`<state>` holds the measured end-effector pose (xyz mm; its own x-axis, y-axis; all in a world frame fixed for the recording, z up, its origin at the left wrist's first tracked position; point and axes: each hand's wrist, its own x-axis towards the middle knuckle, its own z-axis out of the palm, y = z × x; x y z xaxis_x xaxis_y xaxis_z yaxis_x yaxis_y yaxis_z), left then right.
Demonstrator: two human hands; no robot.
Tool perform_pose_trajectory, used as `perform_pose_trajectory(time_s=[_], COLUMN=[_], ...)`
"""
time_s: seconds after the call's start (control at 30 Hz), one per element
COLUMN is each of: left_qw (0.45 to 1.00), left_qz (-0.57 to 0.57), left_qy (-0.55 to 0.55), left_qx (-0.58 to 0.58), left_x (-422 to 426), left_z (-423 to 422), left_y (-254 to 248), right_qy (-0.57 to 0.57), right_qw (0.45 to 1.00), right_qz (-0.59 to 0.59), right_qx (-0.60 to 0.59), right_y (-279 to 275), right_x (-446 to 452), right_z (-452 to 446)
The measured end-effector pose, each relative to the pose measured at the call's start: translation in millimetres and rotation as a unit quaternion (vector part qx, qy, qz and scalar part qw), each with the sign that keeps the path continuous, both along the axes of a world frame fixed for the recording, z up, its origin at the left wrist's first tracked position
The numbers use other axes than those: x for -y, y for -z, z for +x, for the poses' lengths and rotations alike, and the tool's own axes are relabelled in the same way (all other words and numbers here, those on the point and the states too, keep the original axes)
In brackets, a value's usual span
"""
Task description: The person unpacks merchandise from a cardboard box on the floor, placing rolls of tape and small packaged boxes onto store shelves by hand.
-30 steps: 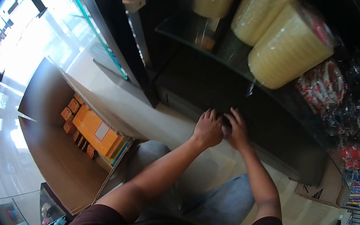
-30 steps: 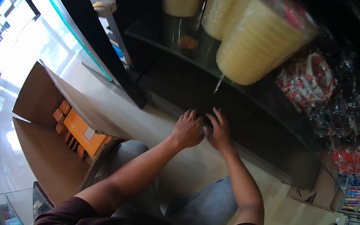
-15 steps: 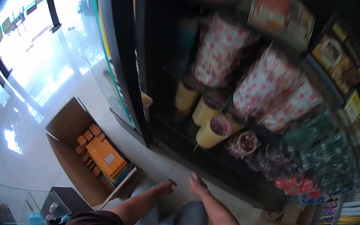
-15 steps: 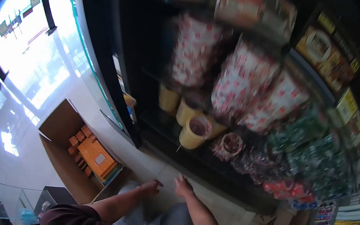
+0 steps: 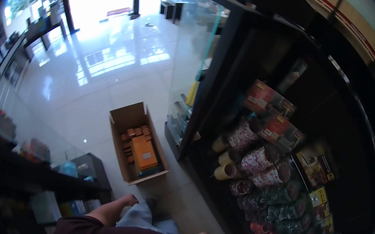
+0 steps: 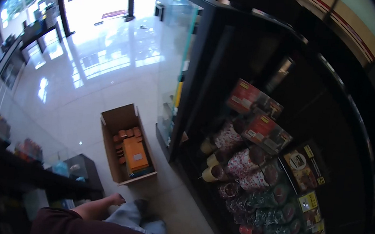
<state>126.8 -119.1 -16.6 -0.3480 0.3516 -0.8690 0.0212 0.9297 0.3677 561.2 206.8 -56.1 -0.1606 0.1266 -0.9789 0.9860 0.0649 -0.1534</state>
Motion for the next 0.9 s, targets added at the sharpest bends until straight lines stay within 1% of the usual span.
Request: perform_pose_trajectory(time_s=[0.07, 0.1, 0.13, 0.17, 0.23, 0.27, 0.3, 0.37, 0.43, 0.5, 0.53, 0.57, 0.6, 0.63, 0.67, 0.73, 0.8, 0.87, 0.9], left_qw=[0.998, 0.997, 0.995, 0.992, 0.985, 0.980, 0.963, 0.974, 0.985, 0.994, 0.994, 0.992, 0.991, 0.999, 0.993, 0.988, 0.988, 0.977, 0.967], left_qz=[0.024, 0.005, -0.012, -0.031, -0.095, -0.124, -0.149, -0.139, -0.120, -0.088, -0.084, 0.021, 0.051, 0.039, 0.086, 0.121, 0.103, 0.091, 0.115], left_qy=[-0.053, -0.077, -0.100, -0.120, -0.107, -0.097, -0.194, -0.154, -0.107, -0.053, 0.029, 0.083, 0.079, 0.000, -0.005, -0.065, -0.113, -0.184, -0.215], left_qx=[0.014, -0.002, -0.020, -0.041, -0.096, -0.124, -0.116, -0.086, -0.061, -0.034, -0.057, -0.091, -0.091, -0.030, -0.077, -0.070, -0.018, 0.052, 0.072], left_x=[52, 65, 75, 87, 127, 144, 151, 163, 174, 167, 148, 148, 140, 137, 139, 136, 138, 152, 164], left_z=[15, 32, 41, 46, 65, 72, 80, 74, 57, 29, 9, -5, -21, -40, -49, -77, -109, -138, -152], left_y=[5, -16, -51, -71, -32, -16, -6, 13, 28, 42, -7, -6, -13, -12, 7, -10, -27, -22, -10], right_qy=[0.016, 0.032, 0.036, 0.042, 0.047, 0.072, 0.106, 0.149, 0.099, 0.040, 0.010, -0.019, -0.053, -0.081, -0.086, -0.094, -0.097, -0.098, -0.097], right_qw=[0.999, 0.997, 0.994, 0.989, 0.983, 0.978, 0.974, 0.962, 0.959, 0.955, 0.962, 0.968, 0.970, 0.973, 0.975, 0.976, 0.970, 0.967, 0.965], right_qz=[0.037, 0.069, 0.101, 0.131, 0.163, 0.174, 0.174, 0.149, 0.140, 0.123, 0.102, 0.079, 0.072, 0.073, 0.067, 0.061, 0.076, 0.106, 0.129], right_qx=[-0.016, -0.029, -0.038, -0.050, -0.071, -0.088, -0.103, -0.172, -0.227, -0.267, -0.254, -0.238, -0.224, -0.202, -0.191, -0.186, -0.209, -0.211, -0.207], right_y=[-8, -24, -31, -35, -54, -62, -79, -66, -94, -79, -73, -74, -87, -93, -101, -110, -106, -100, -96], right_x=[-21, -37, -52, -62, -76, -77, -73, -65, -38, -12, 0, 16, 33, 50, 68, 94, 111, 124, 129], right_z=[-8, -27, -43, -64, -109, -134, -162, -205, -251, -280, -291, -300, -309, -316, -315, -327, -331, -320, -317])
